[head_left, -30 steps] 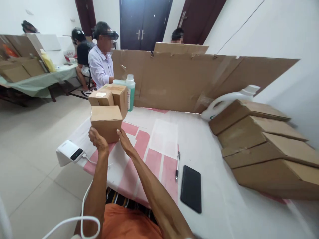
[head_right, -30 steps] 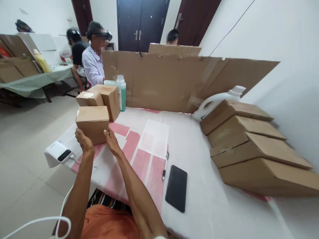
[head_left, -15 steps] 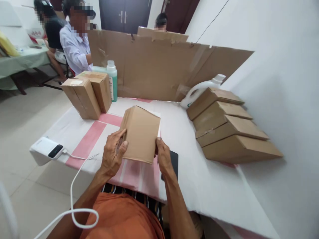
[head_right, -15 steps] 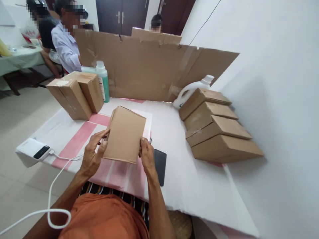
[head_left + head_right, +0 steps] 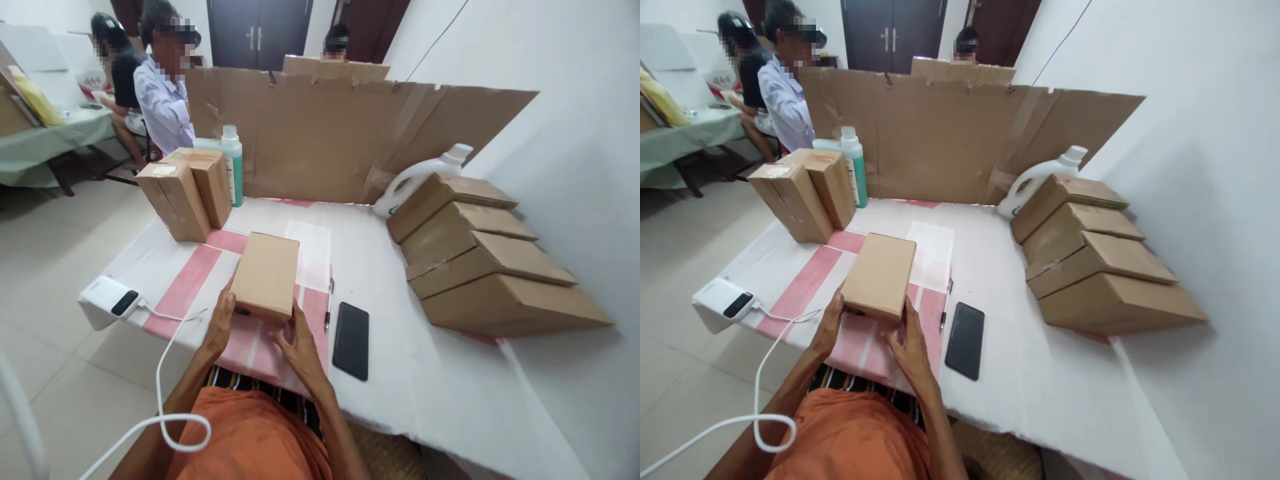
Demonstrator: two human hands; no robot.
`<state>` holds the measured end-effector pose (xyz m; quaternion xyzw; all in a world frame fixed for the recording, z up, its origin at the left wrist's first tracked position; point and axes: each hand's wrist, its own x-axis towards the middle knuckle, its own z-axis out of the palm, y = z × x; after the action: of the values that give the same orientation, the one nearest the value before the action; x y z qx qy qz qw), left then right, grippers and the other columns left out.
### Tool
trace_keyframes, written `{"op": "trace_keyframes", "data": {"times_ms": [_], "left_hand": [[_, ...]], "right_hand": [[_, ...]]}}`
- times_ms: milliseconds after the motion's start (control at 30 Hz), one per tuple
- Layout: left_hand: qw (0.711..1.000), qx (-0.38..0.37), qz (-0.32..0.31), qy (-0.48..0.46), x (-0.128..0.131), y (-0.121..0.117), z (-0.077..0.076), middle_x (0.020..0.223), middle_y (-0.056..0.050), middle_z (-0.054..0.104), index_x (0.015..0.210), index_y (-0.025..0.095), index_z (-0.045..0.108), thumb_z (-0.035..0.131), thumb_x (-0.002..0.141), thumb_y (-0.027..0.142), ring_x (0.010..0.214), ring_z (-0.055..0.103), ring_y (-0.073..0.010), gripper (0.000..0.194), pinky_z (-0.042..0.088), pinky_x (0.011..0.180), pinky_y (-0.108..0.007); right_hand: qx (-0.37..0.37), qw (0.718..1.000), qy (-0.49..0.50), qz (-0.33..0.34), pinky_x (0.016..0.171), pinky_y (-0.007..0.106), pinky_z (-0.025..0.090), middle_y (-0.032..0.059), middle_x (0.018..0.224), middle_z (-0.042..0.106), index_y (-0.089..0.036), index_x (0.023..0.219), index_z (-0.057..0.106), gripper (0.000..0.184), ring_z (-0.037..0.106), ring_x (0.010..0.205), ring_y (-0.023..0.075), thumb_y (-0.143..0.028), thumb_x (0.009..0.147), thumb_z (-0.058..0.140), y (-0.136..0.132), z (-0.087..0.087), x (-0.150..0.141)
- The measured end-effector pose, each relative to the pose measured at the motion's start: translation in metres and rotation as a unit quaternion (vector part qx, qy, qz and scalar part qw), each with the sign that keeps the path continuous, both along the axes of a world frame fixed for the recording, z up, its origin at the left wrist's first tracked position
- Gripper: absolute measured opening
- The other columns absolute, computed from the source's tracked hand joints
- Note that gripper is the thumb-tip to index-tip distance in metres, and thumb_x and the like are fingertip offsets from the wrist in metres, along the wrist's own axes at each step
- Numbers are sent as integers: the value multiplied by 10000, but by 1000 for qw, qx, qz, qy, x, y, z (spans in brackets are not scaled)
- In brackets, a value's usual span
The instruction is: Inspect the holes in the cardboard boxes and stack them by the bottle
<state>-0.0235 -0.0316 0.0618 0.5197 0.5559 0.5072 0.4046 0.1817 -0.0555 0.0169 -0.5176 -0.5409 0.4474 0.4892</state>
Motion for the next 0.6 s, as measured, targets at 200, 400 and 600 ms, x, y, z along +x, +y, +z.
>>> {"op": "trace_keyframes", "data": {"times_ms": [200,400,600], "left_hand": [[998,40,1,52,11,-41,11,1625,-137,496,1618,250,415,382,1048,654,1502,473,-321,699,404,1223,-498],[959,227,-2,171,18,-62,50,1542,-137,571,1599,290,452,458,1014,647,1366,556,-364,686,488,1082,-509],[982,152,60,94,14,-37,59,1487,-136,590,1482,253,540,462,1008,666,1390,529,-355,633,408,1181,-523]], "right_hand": [[-29,994,19,-100,862,439,618,111,1145,776,-221,1236,723,472,740,976,302,-522,873,735,-10,30,5],[63,981,-56,-172,654,317,523,30,825,704,-218,1187,720,480,630,721,209,-615,1008,518,-30,89,31],[81,993,-73,-53,585,321,484,13,683,665,-247,834,701,466,610,620,212,-676,954,562,-37,104,17]]}}
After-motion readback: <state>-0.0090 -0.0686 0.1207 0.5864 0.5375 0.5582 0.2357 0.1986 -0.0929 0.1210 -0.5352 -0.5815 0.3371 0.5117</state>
